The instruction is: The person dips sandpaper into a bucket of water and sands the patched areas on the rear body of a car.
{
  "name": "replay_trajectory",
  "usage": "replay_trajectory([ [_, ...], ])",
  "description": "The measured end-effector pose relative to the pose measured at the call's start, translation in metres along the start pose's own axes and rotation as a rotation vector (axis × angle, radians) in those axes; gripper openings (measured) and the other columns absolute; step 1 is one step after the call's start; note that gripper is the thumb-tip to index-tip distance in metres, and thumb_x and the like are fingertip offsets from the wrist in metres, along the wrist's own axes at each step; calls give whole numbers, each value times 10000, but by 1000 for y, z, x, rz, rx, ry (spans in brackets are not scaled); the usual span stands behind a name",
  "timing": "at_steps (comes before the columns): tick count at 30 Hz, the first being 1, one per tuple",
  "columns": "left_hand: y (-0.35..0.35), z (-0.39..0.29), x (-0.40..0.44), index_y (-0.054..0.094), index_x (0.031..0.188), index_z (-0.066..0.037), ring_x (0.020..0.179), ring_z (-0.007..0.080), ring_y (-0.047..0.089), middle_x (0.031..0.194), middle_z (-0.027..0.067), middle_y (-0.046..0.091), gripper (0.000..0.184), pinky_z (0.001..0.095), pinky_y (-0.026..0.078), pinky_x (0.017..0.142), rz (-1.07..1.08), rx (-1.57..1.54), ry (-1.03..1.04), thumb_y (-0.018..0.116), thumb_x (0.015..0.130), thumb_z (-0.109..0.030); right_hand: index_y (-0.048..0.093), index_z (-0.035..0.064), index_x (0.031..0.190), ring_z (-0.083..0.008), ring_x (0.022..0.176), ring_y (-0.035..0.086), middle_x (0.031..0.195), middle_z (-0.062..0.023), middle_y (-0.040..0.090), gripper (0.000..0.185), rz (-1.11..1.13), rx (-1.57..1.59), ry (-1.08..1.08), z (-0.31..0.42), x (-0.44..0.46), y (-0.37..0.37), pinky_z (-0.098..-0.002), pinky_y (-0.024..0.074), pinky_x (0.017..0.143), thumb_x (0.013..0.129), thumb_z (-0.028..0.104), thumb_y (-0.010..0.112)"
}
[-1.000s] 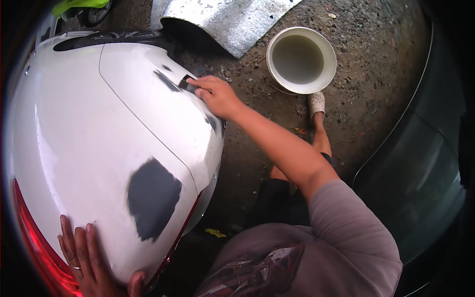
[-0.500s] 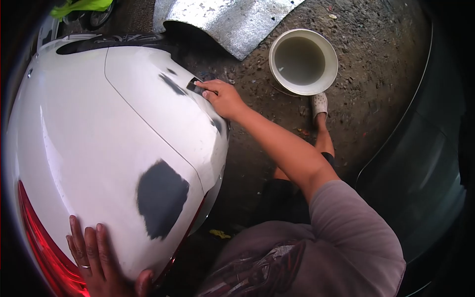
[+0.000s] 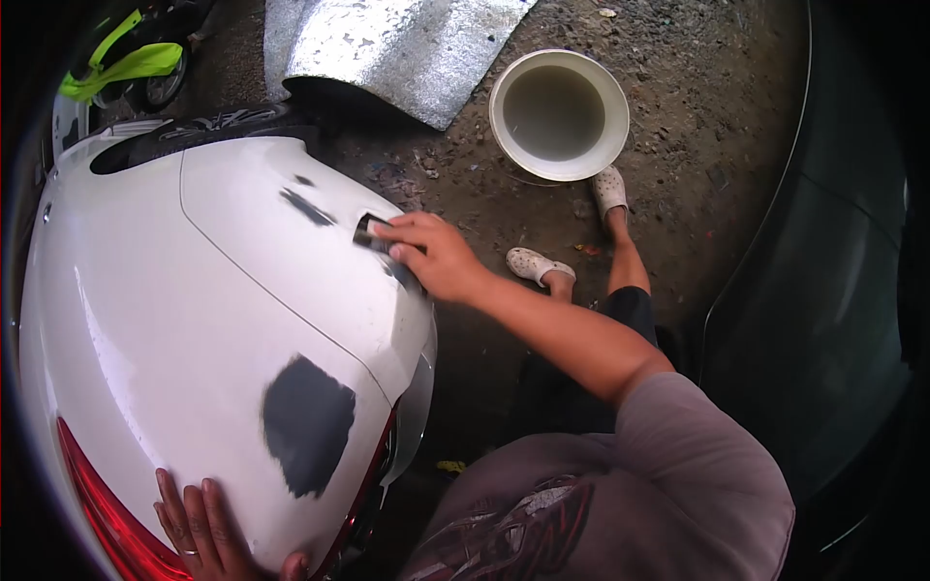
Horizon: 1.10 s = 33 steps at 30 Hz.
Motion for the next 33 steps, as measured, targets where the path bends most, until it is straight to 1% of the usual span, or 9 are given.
replay_trajectory([
  [3, -1, 0, 1, 340, 1713, -107, 1663, 433, 191, 1767, 213, 304, 935, 647, 178, 1321, 4, -3, 3, 641, 1003, -636, 758, 160, 1394, -310, 1285, 616, 1419, -142, 652, 402, -4, 101, -24, 40, -53, -18, -404, 487, 1099, 998, 142, 697],
  [7, 5, 6, -2, 339, 1713, -106, 1663, 430, 192, 1762, 215, 313, 933, 649, 175, 1320, -22, 10, 6, 609, 1013, -662, 779, 193, 1366, -331, 1242, 620, 1390, -127, 671, 420, -38, 112, 55, -18, 5, 1, -427, 471, 1123, 956, 114, 733],
  [9, 25, 30, -6, 335, 1671, -2, 1610, 535, 264, 1710, 316, 318, 1048, 713, 183, 1292, 72, 243, -12, 495, 987, -780, 780, 194, 1364, -329, 1248, 616, 1379, -124, 674, 413, -50, 103, 112, -29, 18, 8, -428, 470, 1124, 960, 119, 733],
  [13, 33, 34, -8, 262, 1700, -19, 1611, 564, 225, 1719, 343, 264, 1088, 766, 155, 1266, 117, 264, 19, 479, 974, -799, 781, 191, 1359, -328, 1257, 606, 1335, -124, 683, 392, -42, 79, 29, 22, -25, -8, -423, 470, 1119, 975, 138, 722],
  [15, 0, -1, 1, 341, 1713, -107, 1663, 429, 195, 1760, 215, 318, 935, 649, 173, 1321, 8, 6, -3, 610, 1012, -663, 779, 188, 1362, -327, 1248, 605, 1321, -128, 680, 391, -18, 99, 18, 31, -37, -7, -419, 469, 1115, 978, 143, 720],
  [21, -2, -4, 1, 355, 1705, -93, 1657, 438, 208, 1752, 210, 335, 925, 632, 179, 1326, 3, 26, 3, 657, 1001, -611, 765, 165, 1376, -329, 1169, 670, 1260, -164, 719, 379, -91, -85, 161, -26, 24, 1, -411, 516, 1052, 1002, 155, 701],
  [25, 2, -6, 7, 363, 1700, -86, 1656, 439, 210, 1748, 210, 340, 922, 628, 183, 1327, 6, 5, -11, 667, 997, -598, 761, 127, 1371, -334, 1173, 670, 1257, -165, 722, 378, -101, -75, -126, 47, -33, -12, -412, 512, 1069, 999, 151, 703],
  [30, -3, -4, 2, 375, 1695, -83, 1658, 434, 208, 1749, 208, 339, 923, 628, 186, 1326, 11, 17, -11, 674, 991, -600, 785, 166, 1344, -353, 1190, 648, 1283, -146, 709, 360, -48, 53, 148, -32, 35, 7, -427, 502, 1079, 993, 168, 706],
  [33, -1, -2, 1, 365, 1700, -86, 1660, 430, 204, 1752, 206, 335, 933, 630, 183, 1325, -18, 17, -1, 674, 989, -606, 785, 156, 1342, -347, 1188, 644, 1275, -138, 710, 364, -85, -13, 53, -5, 3, 1, -428, 498, 1083, 985, 157, 716],
])
Point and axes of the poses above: each hand's wrist, its own x-axis towards the middle knuckle, its own y-axis out of the palm, z = x × y, the point moved 6 cm from there along x, towards the middle knuckle
